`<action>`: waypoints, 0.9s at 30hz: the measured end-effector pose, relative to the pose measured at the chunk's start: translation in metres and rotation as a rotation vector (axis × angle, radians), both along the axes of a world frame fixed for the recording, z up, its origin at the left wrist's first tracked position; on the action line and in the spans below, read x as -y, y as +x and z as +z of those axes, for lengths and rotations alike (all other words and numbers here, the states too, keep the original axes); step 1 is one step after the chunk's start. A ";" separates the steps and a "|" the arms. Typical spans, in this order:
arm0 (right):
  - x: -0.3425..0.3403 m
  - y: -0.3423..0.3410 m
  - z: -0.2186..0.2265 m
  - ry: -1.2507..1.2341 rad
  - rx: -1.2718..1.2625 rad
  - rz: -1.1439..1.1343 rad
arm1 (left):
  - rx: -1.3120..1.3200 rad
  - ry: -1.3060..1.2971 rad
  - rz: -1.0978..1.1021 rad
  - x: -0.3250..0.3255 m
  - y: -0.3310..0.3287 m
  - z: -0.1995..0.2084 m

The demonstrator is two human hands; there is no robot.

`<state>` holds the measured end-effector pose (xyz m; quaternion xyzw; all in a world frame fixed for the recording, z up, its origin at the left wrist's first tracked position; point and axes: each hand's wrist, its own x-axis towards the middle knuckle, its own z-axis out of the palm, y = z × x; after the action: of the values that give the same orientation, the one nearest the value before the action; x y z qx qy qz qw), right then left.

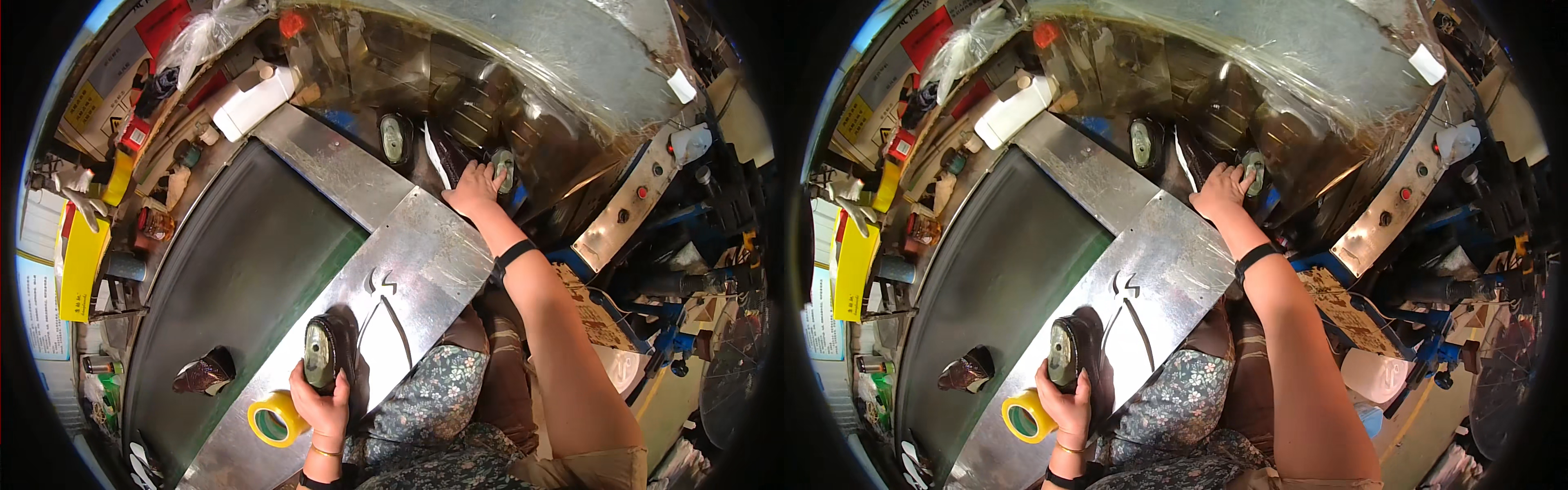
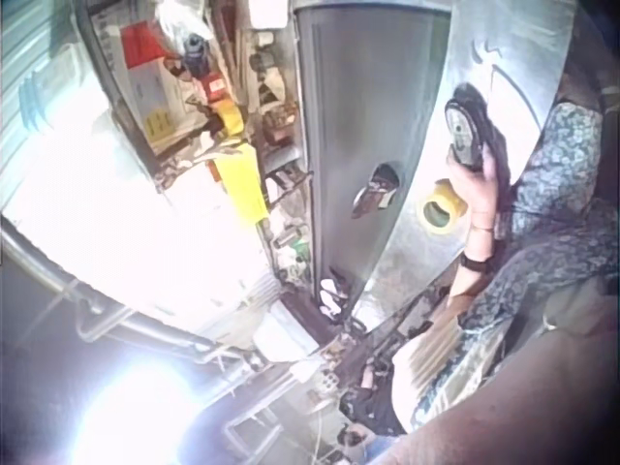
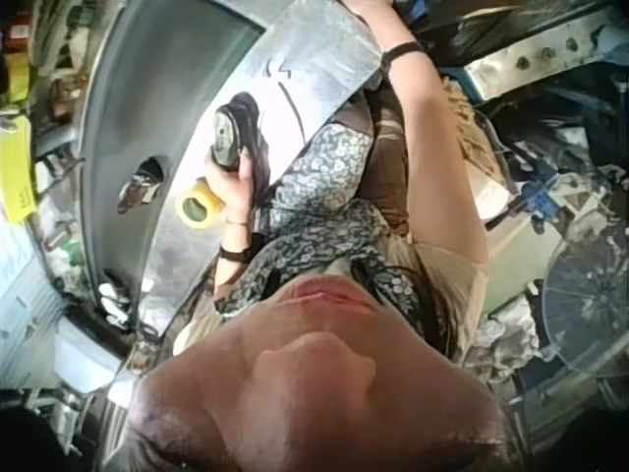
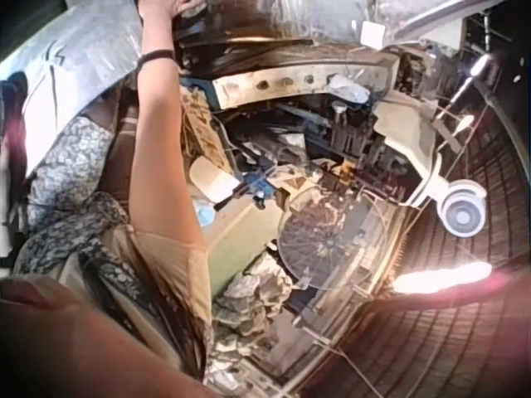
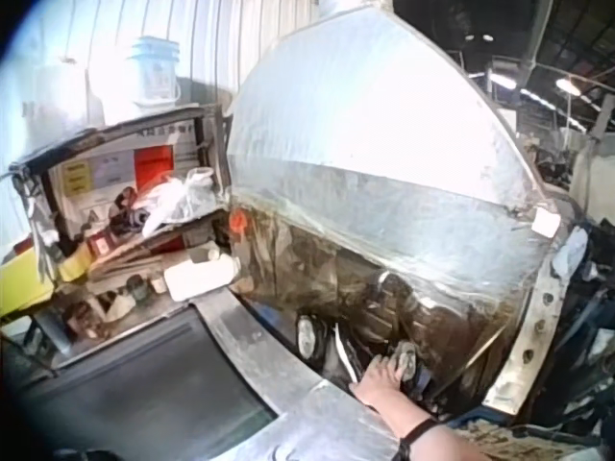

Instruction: Operating a lasting machine and using hand tools to finish and assemble leather dress shoes on an industrial line.

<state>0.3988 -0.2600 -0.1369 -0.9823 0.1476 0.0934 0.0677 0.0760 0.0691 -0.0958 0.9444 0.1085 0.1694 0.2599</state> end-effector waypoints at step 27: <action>-0.051 -0.067 0.016 0.612 0.731 0.438 | 0.003 -0.122 0.028 -0.004 -0.011 0.009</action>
<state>0.3316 -0.2087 -0.1210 -0.8939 -0.1284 -0.2047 0.3775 0.0647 0.0727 -0.0872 0.9250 0.1315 0.1678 0.3146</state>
